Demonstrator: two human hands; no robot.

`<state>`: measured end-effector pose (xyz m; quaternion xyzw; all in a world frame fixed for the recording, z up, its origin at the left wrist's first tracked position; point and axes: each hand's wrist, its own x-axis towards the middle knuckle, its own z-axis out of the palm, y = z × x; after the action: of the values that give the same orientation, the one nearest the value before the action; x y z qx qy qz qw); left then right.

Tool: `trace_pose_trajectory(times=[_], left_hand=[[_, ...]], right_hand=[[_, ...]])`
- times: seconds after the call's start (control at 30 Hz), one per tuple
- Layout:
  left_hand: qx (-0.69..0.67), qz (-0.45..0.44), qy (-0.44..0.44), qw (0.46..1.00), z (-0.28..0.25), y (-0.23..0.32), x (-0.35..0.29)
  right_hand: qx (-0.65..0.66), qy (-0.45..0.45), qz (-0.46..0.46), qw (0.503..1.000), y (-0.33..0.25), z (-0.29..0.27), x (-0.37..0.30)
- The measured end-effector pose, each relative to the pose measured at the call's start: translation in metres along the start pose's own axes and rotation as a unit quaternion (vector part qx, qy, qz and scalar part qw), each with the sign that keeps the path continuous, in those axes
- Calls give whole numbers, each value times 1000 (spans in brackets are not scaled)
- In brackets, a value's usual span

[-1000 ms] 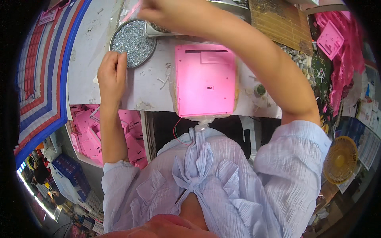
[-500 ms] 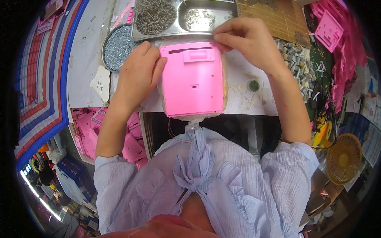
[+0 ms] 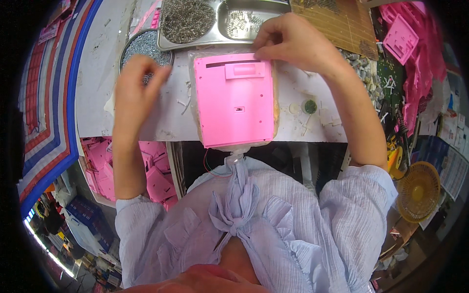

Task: Assembling and soldering components of a pink toy electronic device at a factory workbench.

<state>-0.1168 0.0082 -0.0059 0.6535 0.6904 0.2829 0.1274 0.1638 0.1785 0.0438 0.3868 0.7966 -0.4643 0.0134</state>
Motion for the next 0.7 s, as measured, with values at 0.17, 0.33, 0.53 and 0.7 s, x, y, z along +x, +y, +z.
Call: trace_pose_trajectory(times=[0.17, 0.33, 0.53, 0.7], left_hand=[[129, -86, 58, 986, -25, -39, -9], [141, -61, 12, 988, -20, -50, -22], [129, -57, 30, 990, -11, -56, -13], [133, -59, 75, 986, -10, -69, -10]], right_hand=[[-70, -28, 2, 997, 4, -10, 6], [-63, 37, -104, 992, -4, -23, 21], [-395, 59, -330, 855, -82, 77, 120], [-474, 37, -398, 785, -104, 123, 169]])
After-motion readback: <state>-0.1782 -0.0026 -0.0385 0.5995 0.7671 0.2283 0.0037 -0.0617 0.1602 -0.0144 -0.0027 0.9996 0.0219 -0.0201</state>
